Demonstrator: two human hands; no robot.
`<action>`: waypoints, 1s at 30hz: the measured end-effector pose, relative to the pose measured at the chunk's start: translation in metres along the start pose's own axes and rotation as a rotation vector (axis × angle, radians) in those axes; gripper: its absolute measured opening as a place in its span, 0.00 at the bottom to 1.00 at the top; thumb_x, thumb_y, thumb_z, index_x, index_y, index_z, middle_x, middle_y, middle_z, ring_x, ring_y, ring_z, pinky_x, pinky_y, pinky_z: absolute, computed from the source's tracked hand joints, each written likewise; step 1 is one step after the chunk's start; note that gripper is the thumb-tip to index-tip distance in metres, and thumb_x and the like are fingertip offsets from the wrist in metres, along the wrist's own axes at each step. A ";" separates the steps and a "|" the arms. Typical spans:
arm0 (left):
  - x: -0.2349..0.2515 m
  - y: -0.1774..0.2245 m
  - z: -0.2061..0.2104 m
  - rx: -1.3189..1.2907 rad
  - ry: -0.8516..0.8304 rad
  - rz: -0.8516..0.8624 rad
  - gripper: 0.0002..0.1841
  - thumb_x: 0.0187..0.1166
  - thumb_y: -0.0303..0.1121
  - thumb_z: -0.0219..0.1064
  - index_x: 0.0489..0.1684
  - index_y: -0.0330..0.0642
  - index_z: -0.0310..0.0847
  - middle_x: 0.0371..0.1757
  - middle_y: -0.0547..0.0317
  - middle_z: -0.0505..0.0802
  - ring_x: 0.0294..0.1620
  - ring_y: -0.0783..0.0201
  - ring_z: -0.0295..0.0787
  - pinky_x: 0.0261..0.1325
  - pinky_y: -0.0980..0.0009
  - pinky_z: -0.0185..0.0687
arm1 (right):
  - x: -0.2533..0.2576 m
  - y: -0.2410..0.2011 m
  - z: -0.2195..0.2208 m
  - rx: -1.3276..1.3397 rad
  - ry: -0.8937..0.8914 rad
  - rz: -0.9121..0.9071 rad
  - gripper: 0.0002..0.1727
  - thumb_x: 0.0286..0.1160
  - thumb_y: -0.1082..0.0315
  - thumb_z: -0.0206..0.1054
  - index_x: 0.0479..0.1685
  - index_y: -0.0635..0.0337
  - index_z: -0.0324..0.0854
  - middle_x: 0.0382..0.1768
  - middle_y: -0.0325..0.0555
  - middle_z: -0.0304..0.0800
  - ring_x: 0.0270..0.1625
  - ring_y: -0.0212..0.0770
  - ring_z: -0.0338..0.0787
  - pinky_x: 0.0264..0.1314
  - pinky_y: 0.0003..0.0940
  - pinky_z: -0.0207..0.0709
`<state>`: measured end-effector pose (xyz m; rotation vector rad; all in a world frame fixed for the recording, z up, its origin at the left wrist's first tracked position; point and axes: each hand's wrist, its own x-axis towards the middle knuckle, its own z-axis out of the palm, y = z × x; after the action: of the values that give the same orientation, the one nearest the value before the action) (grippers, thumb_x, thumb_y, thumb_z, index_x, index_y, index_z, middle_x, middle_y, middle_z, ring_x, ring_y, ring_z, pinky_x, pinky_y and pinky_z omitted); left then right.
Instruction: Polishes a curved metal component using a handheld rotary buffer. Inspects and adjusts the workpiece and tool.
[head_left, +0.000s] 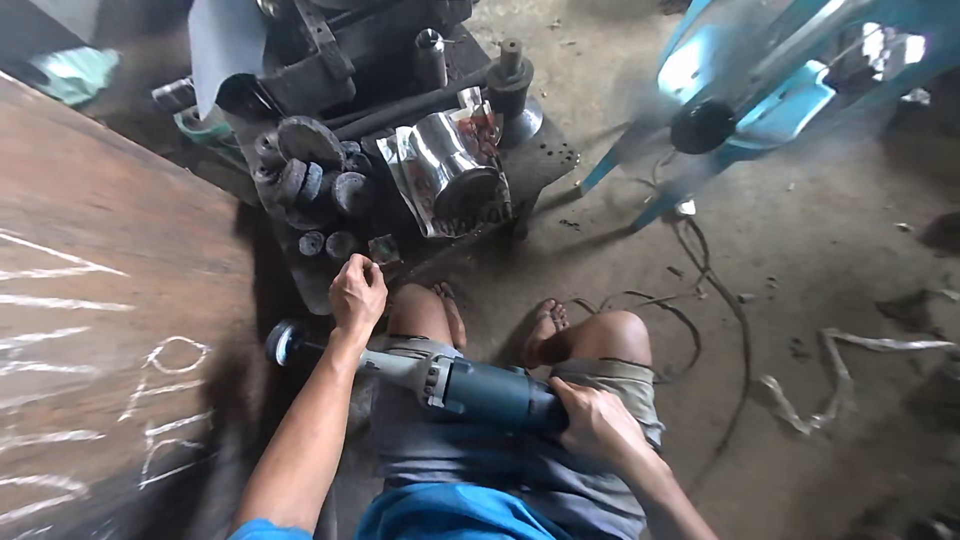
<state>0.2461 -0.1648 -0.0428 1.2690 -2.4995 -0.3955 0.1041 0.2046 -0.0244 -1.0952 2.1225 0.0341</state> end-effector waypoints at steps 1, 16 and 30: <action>0.000 0.000 0.001 -0.002 -0.007 -0.004 0.11 0.86 0.36 0.62 0.47 0.36 0.83 0.41 0.41 0.92 0.41 0.42 0.92 0.44 0.41 0.86 | 0.000 0.000 -0.001 0.000 -0.013 0.002 0.34 0.53 0.50 0.79 0.67 0.44 0.81 0.50 0.46 0.95 0.50 0.55 0.95 0.49 0.62 0.84; 0.030 0.022 0.013 0.052 -0.114 -0.125 0.13 0.80 0.36 0.68 0.52 0.35 0.84 0.44 0.40 0.94 0.48 0.39 0.93 0.51 0.37 0.84 | 0.001 0.000 -0.003 0.002 -0.010 0.000 0.33 0.51 0.53 0.79 0.65 0.45 0.81 0.49 0.45 0.94 0.49 0.53 0.95 0.47 0.60 0.85; 0.031 0.022 0.014 0.071 -0.080 -0.117 0.12 0.80 0.35 0.64 0.48 0.35 0.84 0.42 0.39 0.93 0.46 0.39 0.93 0.48 0.37 0.83 | 0.002 0.001 -0.002 0.007 -0.013 -0.014 0.36 0.52 0.52 0.79 0.70 0.44 0.79 0.50 0.46 0.94 0.50 0.54 0.95 0.49 0.61 0.84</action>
<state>0.2071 -0.1764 -0.0423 1.4587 -2.5328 -0.3954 0.1013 0.2032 -0.0245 -1.1030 2.1018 0.0263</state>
